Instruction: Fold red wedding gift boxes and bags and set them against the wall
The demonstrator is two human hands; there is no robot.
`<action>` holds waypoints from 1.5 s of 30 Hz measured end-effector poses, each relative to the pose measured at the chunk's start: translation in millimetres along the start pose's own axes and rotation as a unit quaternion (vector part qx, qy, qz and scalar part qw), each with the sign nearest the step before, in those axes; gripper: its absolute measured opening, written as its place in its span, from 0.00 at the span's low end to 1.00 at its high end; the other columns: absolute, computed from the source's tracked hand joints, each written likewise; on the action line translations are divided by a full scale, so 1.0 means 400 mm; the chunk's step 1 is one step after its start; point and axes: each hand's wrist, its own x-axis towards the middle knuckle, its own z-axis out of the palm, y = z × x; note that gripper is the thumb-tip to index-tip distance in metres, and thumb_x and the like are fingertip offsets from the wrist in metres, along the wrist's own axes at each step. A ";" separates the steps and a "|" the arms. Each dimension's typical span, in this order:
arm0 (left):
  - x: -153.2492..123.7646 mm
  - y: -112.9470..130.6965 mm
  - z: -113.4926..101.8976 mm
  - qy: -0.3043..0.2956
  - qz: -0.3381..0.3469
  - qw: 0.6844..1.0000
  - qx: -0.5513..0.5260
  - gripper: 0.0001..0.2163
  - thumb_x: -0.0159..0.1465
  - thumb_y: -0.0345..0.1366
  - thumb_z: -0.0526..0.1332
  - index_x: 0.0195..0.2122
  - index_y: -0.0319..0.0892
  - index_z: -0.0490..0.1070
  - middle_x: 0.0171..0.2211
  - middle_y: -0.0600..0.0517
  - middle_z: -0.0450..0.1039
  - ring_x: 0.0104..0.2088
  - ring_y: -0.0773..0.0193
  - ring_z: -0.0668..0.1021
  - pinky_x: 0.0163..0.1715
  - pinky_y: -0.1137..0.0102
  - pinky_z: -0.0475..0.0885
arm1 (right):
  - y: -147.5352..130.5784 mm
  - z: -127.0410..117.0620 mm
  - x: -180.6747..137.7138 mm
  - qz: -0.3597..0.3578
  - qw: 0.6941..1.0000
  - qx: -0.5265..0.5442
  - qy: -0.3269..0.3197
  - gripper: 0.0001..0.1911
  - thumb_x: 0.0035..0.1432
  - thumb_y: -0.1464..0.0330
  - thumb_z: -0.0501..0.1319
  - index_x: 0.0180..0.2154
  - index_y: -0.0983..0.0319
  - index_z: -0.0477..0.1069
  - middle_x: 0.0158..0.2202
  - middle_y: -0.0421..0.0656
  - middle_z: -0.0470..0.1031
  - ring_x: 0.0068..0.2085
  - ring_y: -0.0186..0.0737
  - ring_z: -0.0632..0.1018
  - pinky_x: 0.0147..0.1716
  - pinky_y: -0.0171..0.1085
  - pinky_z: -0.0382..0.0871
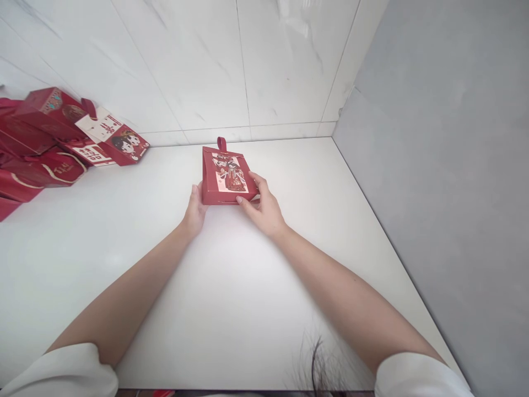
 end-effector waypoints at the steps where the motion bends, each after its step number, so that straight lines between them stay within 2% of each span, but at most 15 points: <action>1: -0.002 -0.002 0.000 -0.017 0.008 1.000 -0.001 0.35 0.67 0.66 0.49 0.65 0.46 0.66 0.63 0.45 0.71 0.68 0.44 0.68 0.66 0.51 0.67 | -0.002 0.000 -0.001 -0.007 1.000 -0.007 0.009 0.37 0.61 0.51 0.65 0.66 0.52 0.55 0.64 0.48 0.70 0.53 0.49 0.79 0.44 0.46 0.81; 4: -0.006 -0.014 -0.009 -0.052 0.024 0.998 0.014 0.37 0.66 0.67 0.49 0.66 0.47 0.64 0.65 0.44 0.70 0.68 0.44 0.68 0.66 0.51 0.66 | -0.007 -0.001 -0.005 -0.033 0.998 -0.029 0.034 0.35 0.62 0.53 0.65 0.66 0.51 0.55 0.65 0.47 0.69 0.56 0.48 0.77 0.46 0.46 0.81; 6: -0.004 -0.024 -0.017 -0.052 0.021 0.998 0.036 0.36 0.66 0.66 0.51 0.67 0.48 0.63 0.66 0.44 0.68 0.66 0.45 0.70 0.65 0.52 0.68 | -0.008 -0.001 -0.008 -0.058 0.996 -0.046 0.047 0.34 0.63 0.54 0.64 0.66 0.50 0.56 0.67 0.47 0.67 0.58 0.48 0.76 0.49 0.47 0.80; 10: 0.007 -0.033 -0.024 -0.046 0.003 0.996 0.073 0.37 0.66 0.66 0.50 0.68 0.47 0.61 0.65 0.43 0.68 0.60 0.46 0.76 0.57 0.53 0.75 | -0.008 0.000 -0.009 -0.111 0.988 -0.072 0.077 0.32 0.65 0.55 0.63 0.66 0.51 0.56 0.67 0.49 0.66 0.60 0.49 0.75 0.55 0.50 0.78; 14: 0.019 -0.034 -0.024 -0.040 0.004 0.997 0.061 0.34 0.69 0.63 0.47 0.68 0.48 0.62 0.66 0.44 0.69 0.57 0.47 0.78 0.51 0.55 0.78 | -0.006 0.001 -0.007 -0.149 0.979 -0.086 0.106 0.29 0.67 0.57 0.62 0.65 0.53 0.58 0.64 0.51 0.69 0.62 0.49 0.75 0.58 0.51 0.76; 20: 0.027 -0.043 -0.033 -0.001 -0.021 0.999 0.037 0.31 0.68 0.61 0.51 0.61 0.43 0.71 0.61 0.45 0.74 0.62 0.45 0.74 0.60 0.50 0.73 | -0.009 0.001 -0.009 -0.186 0.971 -0.101 0.107 0.27 0.68 0.61 0.62 0.65 0.53 0.60 0.62 0.50 0.71 0.61 0.49 0.76 0.60 0.52 0.74; 29: 0.026 -0.040 -0.026 0.032 -0.041 0.999 0.002 0.32 0.66 0.62 0.56 0.58 0.41 0.74 0.59 0.43 0.76 0.63 0.44 0.74 0.61 0.50 0.71 | -0.018 0.003 -0.016 -0.241 0.949 -0.175 0.102 0.25 0.69 0.62 0.60 0.65 0.52 0.61 0.62 0.48 0.73 0.59 0.49 0.77 0.57 0.52 0.76; 36: 0.025 -0.039 -0.027 0.028 -0.041 0.999 0.019 0.32 0.67 0.62 0.54 0.61 0.42 0.70 0.61 0.43 0.74 0.61 0.45 0.75 0.60 0.52 0.73 | -0.026 0.000 -0.017 -0.192 0.964 -0.165 0.083 0.25 0.69 0.59 0.58 0.65 0.51 0.61 0.62 0.49 0.72 0.59 0.53 0.76 0.59 0.56 0.73; 40: 0.021 -0.037 -0.026 0.028 -0.034 0.998 0.048 0.32 0.68 0.62 0.53 0.61 0.42 0.69 0.62 0.43 0.73 0.62 0.46 0.75 0.58 0.54 0.74 | -0.025 -0.002 -0.014 -0.151 0.978 -0.117 0.084 0.25 0.68 0.57 0.59 0.64 0.52 0.61 0.62 0.49 0.72 0.60 0.52 0.75 0.60 0.55 0.72; 45: 0.016 -0.030 -0.022 0.017 -0.025 0.996 0.088 0.32 0.68 0.62 0.51 0.59 0.40 0.70 0.61 0.41 0.73 0.59 0.48 0.76 0.57 0.55 0.74 | -0.009 -0.010 0.005 -0.074 0.992 -0.042 0.095 0.25 0.64 0.54 0.61 0.59 0.54 0.63 0.62 0.49 0.72 0.61 0.50 0.75 0.55 0.52 0.76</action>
